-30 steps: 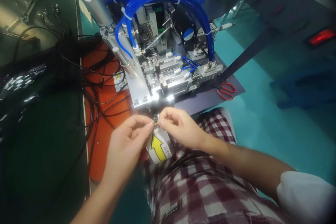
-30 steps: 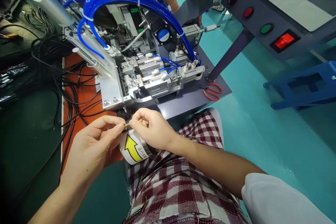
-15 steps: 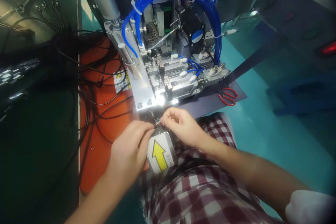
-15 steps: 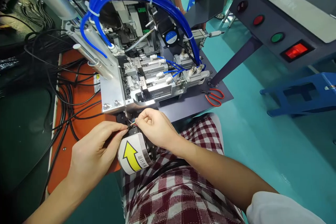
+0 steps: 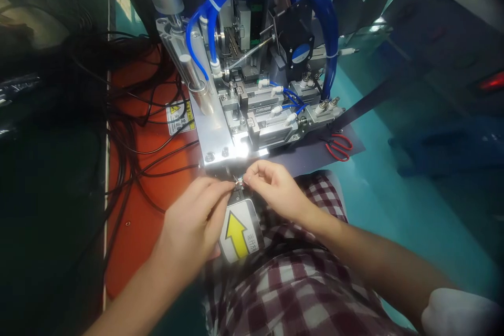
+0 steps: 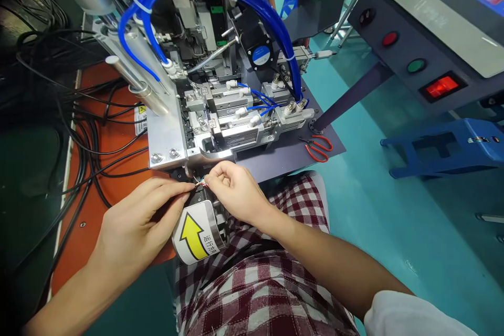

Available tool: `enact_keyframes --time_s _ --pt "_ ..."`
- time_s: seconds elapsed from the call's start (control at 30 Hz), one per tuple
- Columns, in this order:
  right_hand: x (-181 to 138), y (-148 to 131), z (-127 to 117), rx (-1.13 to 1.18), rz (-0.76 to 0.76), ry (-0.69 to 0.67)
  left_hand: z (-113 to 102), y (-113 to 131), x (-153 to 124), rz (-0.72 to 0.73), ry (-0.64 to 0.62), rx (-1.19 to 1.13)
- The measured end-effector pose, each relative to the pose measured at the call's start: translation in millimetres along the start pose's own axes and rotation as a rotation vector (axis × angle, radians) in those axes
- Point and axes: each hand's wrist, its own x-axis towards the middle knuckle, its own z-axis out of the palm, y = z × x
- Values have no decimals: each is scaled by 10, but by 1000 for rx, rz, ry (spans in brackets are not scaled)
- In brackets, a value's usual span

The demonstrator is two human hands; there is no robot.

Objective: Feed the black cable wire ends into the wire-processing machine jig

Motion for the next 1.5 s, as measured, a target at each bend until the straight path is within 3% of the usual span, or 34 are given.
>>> enact_keyframes --time_s 0.43,0.97,1.3,1.5 --pt "12 42 -44 180 78 -2 76 -18 26 127 3 61" --pt "-83 102 -22 60 70 41 73 -20 22 -8 11 -22" --pt "-63 50 -105 -110 -21 -18 25 6 35 77 -6 137" --pt "-39 18 -117 -67 39 -60 39 -12 38 113 -20 137"
